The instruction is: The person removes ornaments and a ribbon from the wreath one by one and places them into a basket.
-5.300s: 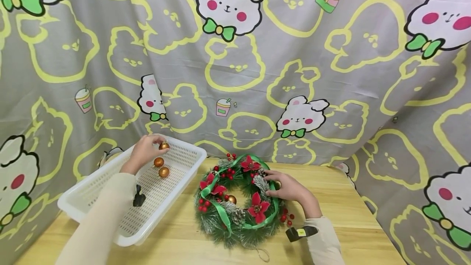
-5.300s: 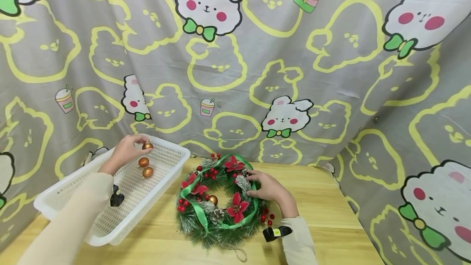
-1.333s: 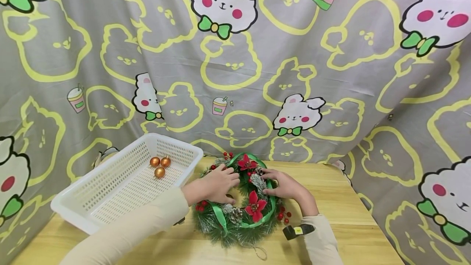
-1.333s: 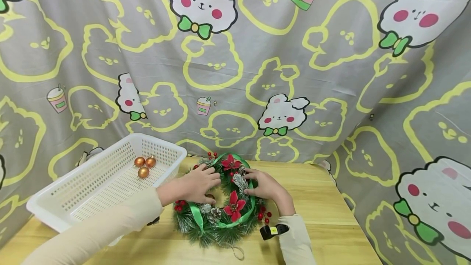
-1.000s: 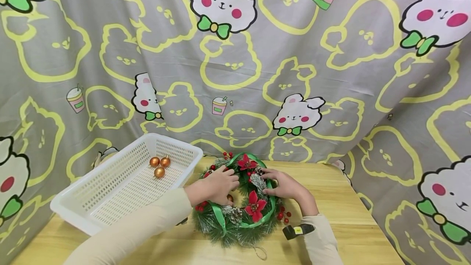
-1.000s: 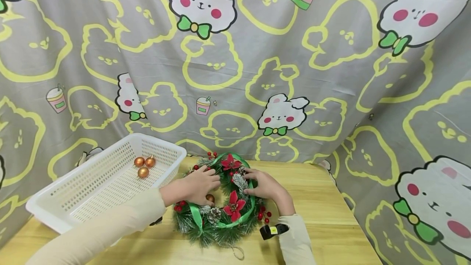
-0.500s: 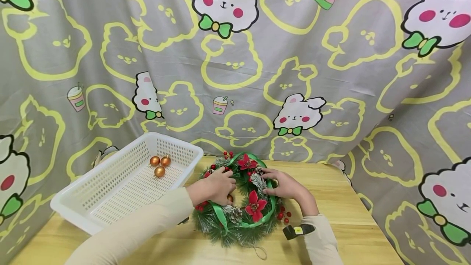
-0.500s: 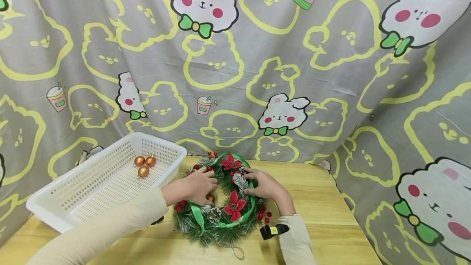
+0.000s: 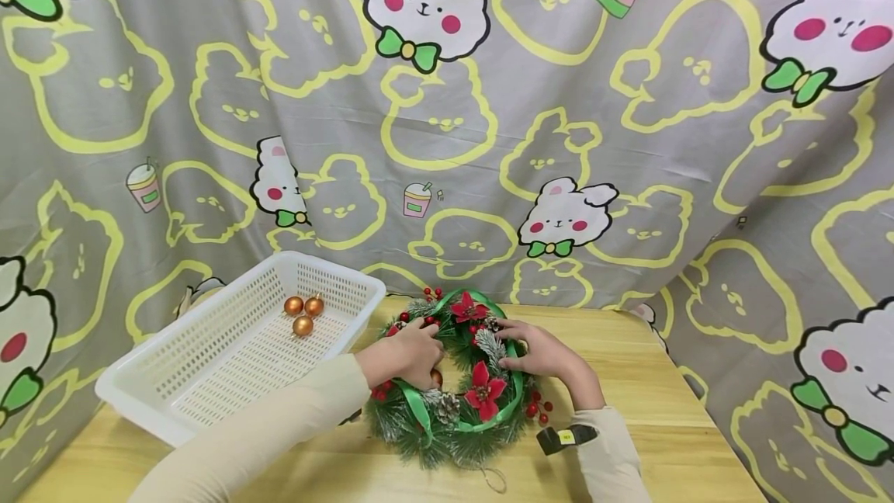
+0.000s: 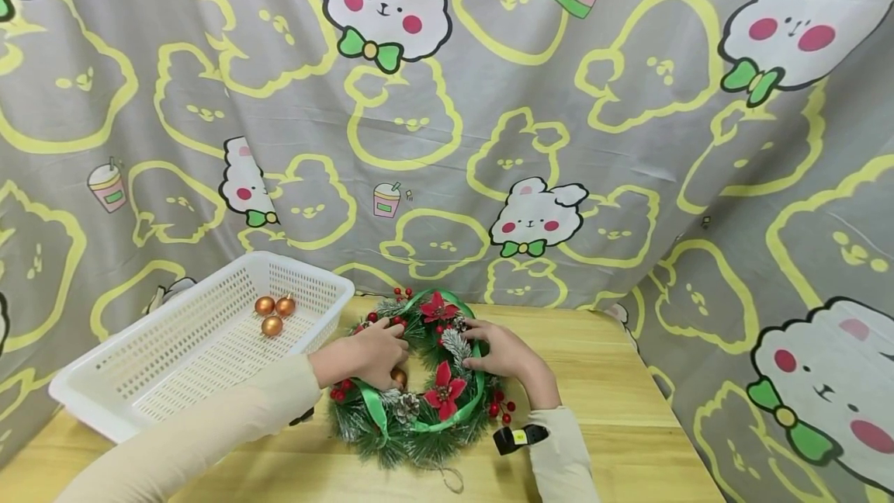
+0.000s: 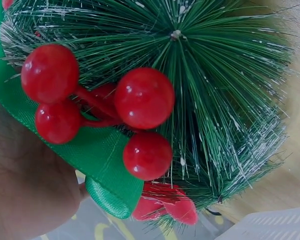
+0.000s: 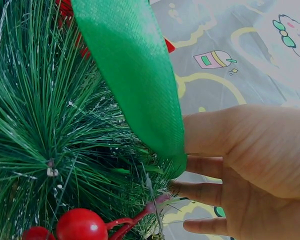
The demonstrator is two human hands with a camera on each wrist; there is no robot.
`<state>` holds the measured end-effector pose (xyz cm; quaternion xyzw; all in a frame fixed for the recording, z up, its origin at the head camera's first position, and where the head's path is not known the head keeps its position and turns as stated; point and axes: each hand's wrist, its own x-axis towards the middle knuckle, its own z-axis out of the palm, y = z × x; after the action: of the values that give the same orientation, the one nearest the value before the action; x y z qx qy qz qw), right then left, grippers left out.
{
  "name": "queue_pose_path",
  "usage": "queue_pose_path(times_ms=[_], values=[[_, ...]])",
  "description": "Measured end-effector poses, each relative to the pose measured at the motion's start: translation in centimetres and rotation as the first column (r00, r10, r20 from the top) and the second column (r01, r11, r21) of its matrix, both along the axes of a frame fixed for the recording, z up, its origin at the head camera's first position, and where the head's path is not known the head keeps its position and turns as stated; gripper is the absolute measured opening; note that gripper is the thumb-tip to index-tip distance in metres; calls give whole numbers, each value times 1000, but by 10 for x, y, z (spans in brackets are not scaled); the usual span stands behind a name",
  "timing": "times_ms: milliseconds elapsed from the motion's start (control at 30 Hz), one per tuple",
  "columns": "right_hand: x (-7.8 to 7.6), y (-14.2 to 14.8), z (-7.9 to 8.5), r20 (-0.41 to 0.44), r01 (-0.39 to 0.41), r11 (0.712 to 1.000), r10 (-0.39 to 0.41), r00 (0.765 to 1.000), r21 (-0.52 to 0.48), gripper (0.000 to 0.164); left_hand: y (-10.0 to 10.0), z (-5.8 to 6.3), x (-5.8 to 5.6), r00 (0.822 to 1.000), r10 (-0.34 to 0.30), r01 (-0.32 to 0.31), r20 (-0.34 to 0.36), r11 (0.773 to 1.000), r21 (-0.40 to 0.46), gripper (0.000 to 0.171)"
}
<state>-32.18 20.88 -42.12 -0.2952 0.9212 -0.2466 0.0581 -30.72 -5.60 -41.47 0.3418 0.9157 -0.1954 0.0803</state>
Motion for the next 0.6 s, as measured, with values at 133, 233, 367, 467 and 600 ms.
queue_pose_path(times_ms=[133, 233, 367, 467, 600], values=[[0, 0, 0, -2, 0, 1000, 0, 1000, 1, 49, -1, 0, -1, 1000, -23, 22, 1, 1000, 18, 31], [0, 0, 0, -4, -3, 1000, 3, 1000, 3, 49, -2, 1, -2, 999, -52, 53, -14, 998, 35, 34], [0, 0, 0, -9, -9, 1000, 9, 1000, 5, 49, -4, 3, -2, 996, -84, 86, -29, 992, 90, 34], [-1, 0, 0, -7, -10, 1000, 10, 1000, 5, 49, -5, 7, -2, 995, -94, 96, -15, 982, 160, 35], [-2, 1, -1, -3, -8, 1000, 8, 1000, 4, 48, -8, 12, -3, 996, -90, 82, 22, 968, 238, 38]])
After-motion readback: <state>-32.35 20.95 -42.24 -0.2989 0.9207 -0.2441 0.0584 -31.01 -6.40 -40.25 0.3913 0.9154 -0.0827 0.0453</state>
